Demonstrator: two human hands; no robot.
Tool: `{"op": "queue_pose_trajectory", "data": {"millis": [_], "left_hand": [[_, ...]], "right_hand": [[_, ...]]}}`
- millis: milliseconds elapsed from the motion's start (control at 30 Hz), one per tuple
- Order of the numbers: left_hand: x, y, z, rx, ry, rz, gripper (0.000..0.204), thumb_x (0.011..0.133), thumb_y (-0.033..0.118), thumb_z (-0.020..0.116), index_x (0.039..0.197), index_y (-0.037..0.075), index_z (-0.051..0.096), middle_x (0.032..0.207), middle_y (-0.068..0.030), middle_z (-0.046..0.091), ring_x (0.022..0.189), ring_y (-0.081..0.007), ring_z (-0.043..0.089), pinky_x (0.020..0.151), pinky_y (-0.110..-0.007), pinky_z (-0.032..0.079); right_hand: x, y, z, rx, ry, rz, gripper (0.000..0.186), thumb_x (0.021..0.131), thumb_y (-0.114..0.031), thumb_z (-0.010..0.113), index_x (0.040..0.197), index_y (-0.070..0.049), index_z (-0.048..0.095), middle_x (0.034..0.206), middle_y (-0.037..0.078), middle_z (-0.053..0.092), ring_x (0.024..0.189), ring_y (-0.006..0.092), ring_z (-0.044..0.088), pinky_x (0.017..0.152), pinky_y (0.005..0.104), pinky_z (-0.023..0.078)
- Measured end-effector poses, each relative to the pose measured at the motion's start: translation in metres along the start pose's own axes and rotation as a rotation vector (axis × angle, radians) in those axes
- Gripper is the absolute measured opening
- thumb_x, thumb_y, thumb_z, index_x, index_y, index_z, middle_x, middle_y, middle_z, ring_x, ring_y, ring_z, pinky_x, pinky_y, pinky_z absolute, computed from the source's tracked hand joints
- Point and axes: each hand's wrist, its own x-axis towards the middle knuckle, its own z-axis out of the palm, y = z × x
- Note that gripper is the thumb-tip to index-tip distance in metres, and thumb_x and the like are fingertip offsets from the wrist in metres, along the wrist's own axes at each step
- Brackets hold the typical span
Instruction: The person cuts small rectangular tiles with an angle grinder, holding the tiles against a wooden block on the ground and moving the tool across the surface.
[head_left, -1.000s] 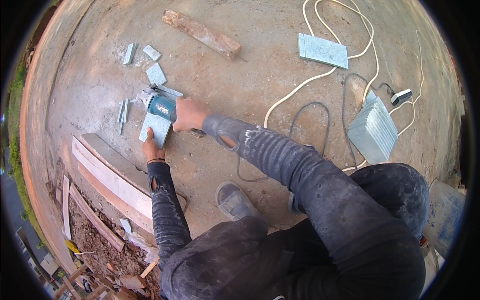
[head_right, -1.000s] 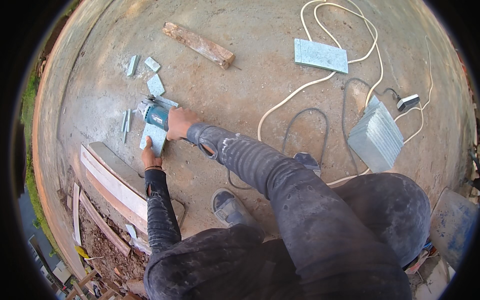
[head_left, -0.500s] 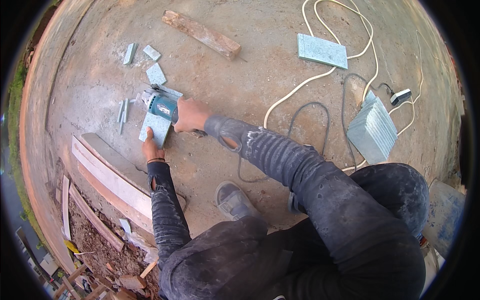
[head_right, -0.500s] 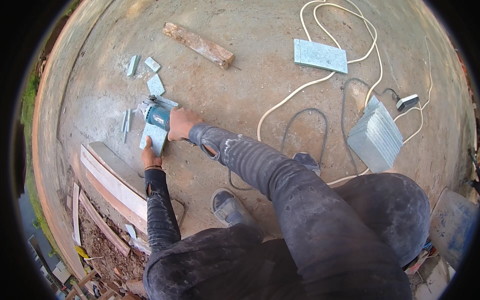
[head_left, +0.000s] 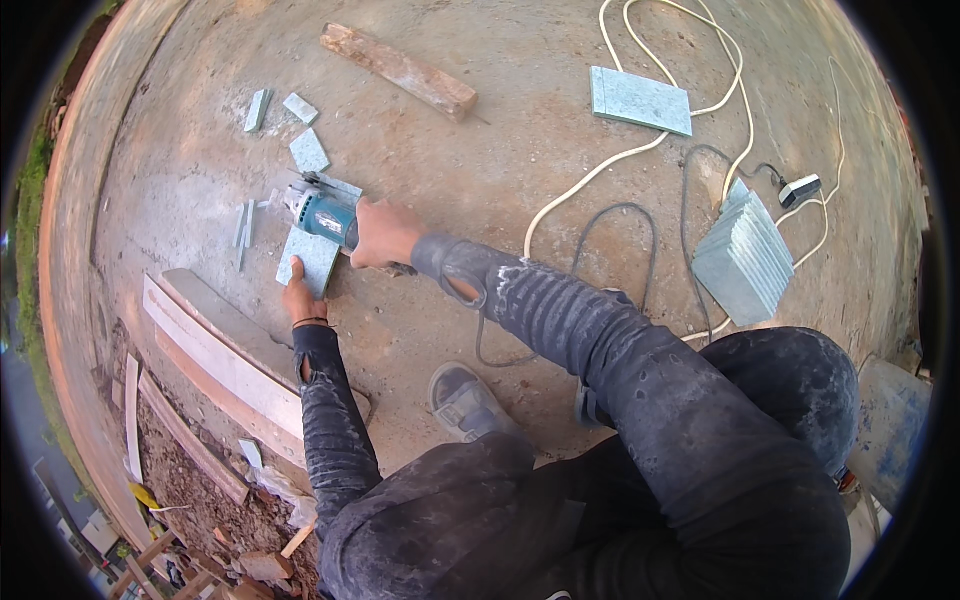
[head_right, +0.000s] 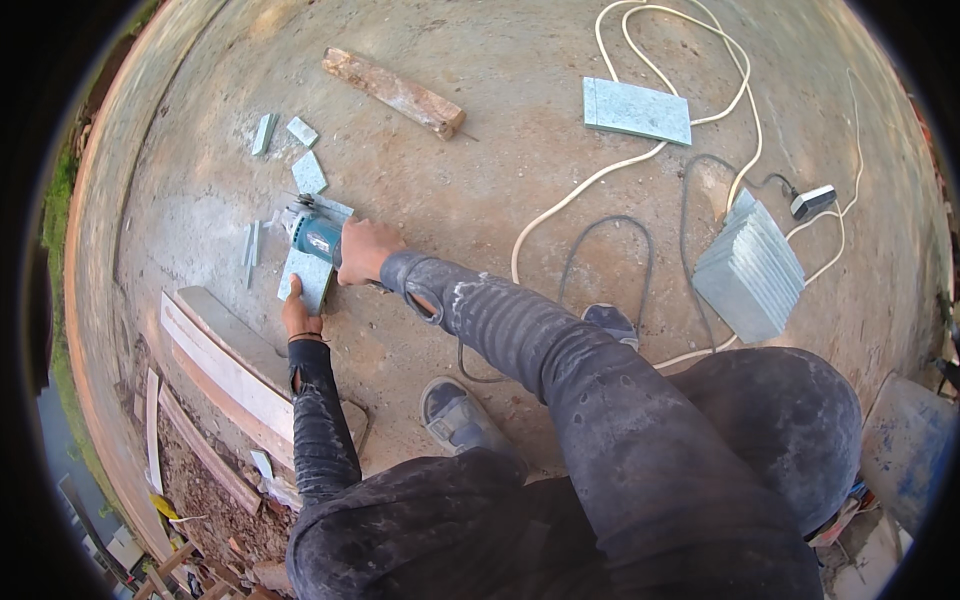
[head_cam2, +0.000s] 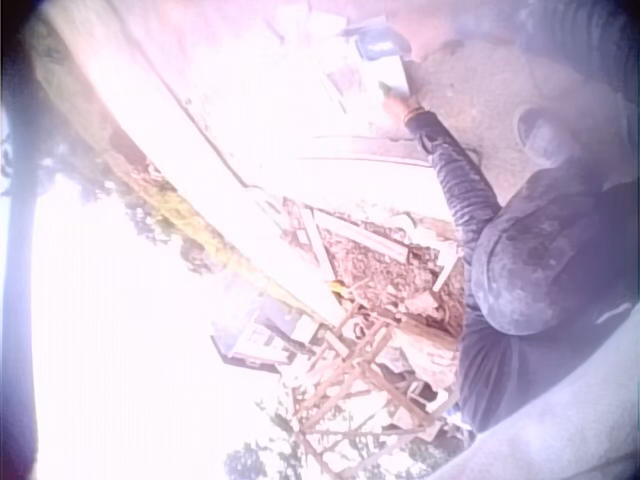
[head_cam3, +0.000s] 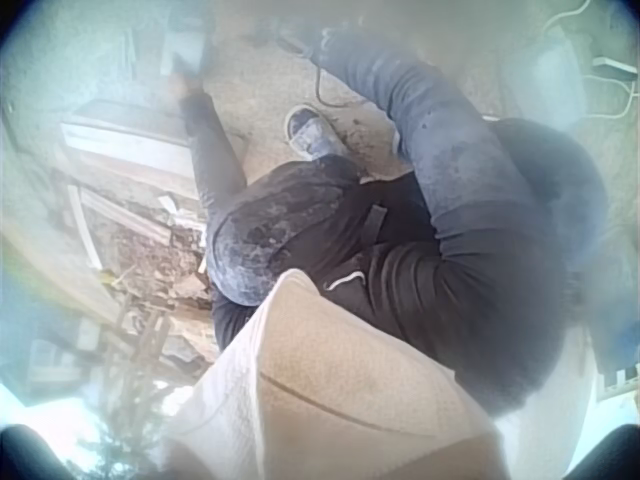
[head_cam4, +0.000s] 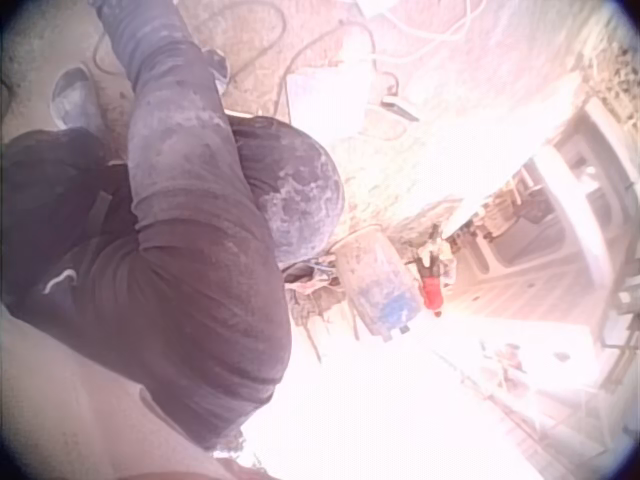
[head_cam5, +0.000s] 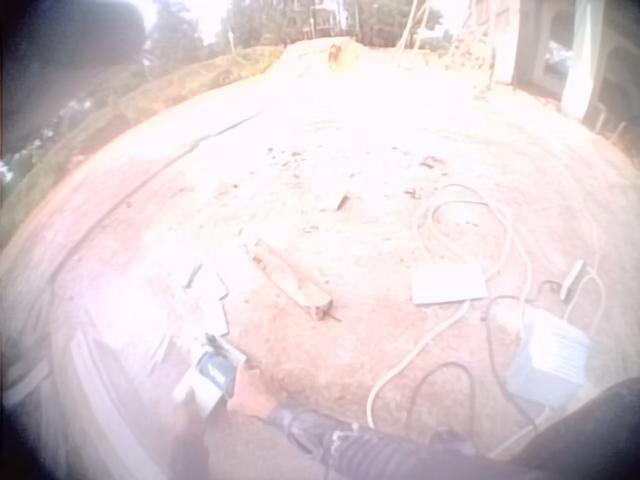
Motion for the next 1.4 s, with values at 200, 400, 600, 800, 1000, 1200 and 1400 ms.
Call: {"op": "queue_pose_trajectory", "data": {"millis": [200, 400, 600, 800, 1000, 1200, 1400], "left_hand": [[-0.005, 0.004, 0.003, 0.021, 0.009, 0.001, 0.044, 0.096, 0.025, 0.066, 0.127, -0.006, 0.057, 0.118, -0.012, 0.066, 0.097, -0.0246, 0.066, 0.086, -0.039, 0.052], [-0.01, 0.006, 0.006, 0.022, 0.011, -0.013, 0.044, 0.097, 0.025, 0.065, 0.126, -0.006, 0.057, 0.117, -0.0121, 0.066, 0.096, -0.0249, 0.066, 0.086, -0.039, 0.052], [-0.005, 0.007, 0.002, 0.026, 0.029, -0.002, 0.044, 0.096, 0.025, 0.066, 0.126, -0.006, 0.058, 0.116, -0.0118, 0.067, 0.096, -0.0249, 0.067, 0.086, -0.039, 0.052], [-0.011, 0.007, 0.008, 0.017, 0.033, -0.009, 0.045, 0.095, 0.025, 0.067, 0.126, -0.007, 0.057, 0.116, -0.0125, 0.066, 0.096, -0.0254, 0.067, 0.085, -0.04, 0.053], [-0.005, 0.007, 0.001, -0.01, -0.001, -0.005, 0.046, 0.095, 0.025, 0.067, 0.126, -0.008, 0.056, 0.117, -0.0141, 0.066, 0.097, -0.0267, 0.067, 0.086, -0.041, 0.053], [-0.005, 0.005, 0.003, 0.001, 0.008, -0.014, 0.046, 0.096, 0.025, 0.066, 0.127, -0.007, 0.056, 0.119, -0.0138, 0.065, 0.099, -0.0267, 0.066, 0.087, -0.041, 0.053], [-0.007, 0.006, 0.005, 0.021, 0.026, -0.013, 0.048, 0.095, 0.026, 0.067, 0.128, -0.007, 0.056, 0.12, -0.0137, 0.065, 0.1, -0.0264, 0.066, 0.087, -0.041, 0.053]], "right_hand": [[-0.006, 0.001, -0.002, 0.015, 0.02, -0.003, 0.069, 0.066, -0.033, 0.081, 0.118, 0.004, 0.055, 0.114, 0.025, 0.066, 0.108, 0.0383, 0.065, 0.092, 0.0433, 0.053], [-0.007, 0.005, -0.001, 0.011, 0.046, -0.016, 0.066, 0.066, -0.032, 0.081, 0.114, 0.006, 0.055, 0.109, 0.026, 0.067, 0.103, 0.0395, 0.066, 0.089, 0.0436, 0.054], [-0.009, 0.005, 0.001, 0.032, 0.047, -0.019, 0.063, 0.065, -0.029, 0.079, 0.112, 0.006, 0.055, 0.107, 0.028, 0.067, 0.102, 0.0402, 0.067, 0.089, 0.0436, 0.054], [-0.012, 0.011, -0.001, 0.032, 0.04, -0.024, 0.062, 0.066, -0.028, 0.077, 0.112, 0.007, 0.055, 0.105, 0.029, 0.067, 0.102, 0.0407, 0.067, 0.088, 0.0435, 0.054], [-0.015, 0.01, -0.003, 0.047, 0.01, -0.017, 0.061, 0.066, -0.028, 0.077, 0.111, 0.007, 0.055, 0.104, 0.029, 0.067, 0.102, 0.041, 0.067, 0.088, 0.0434, 0.054], [-0.017, 0.013, -0.004, 0.039, 0.006, -0.012, 0.062, 0.066, -0.028, 0.076, 0.112, 0.007, 0.055, 0.106, 0.029, 0.066, 0.103, 0.0415, 0.066, 0.089, 0.0443, 0.054], [-0.021, 0.017, -0.004, 0.035, 0.011, -0.018, 0.063, 0.067, -0.03, 0.076, 0.114, 0.006, 0.054, 0.11, 0.029, 0.065, 0.104, 0.0423, 0.065, 0.09, 0.0454, 0.054]]}}
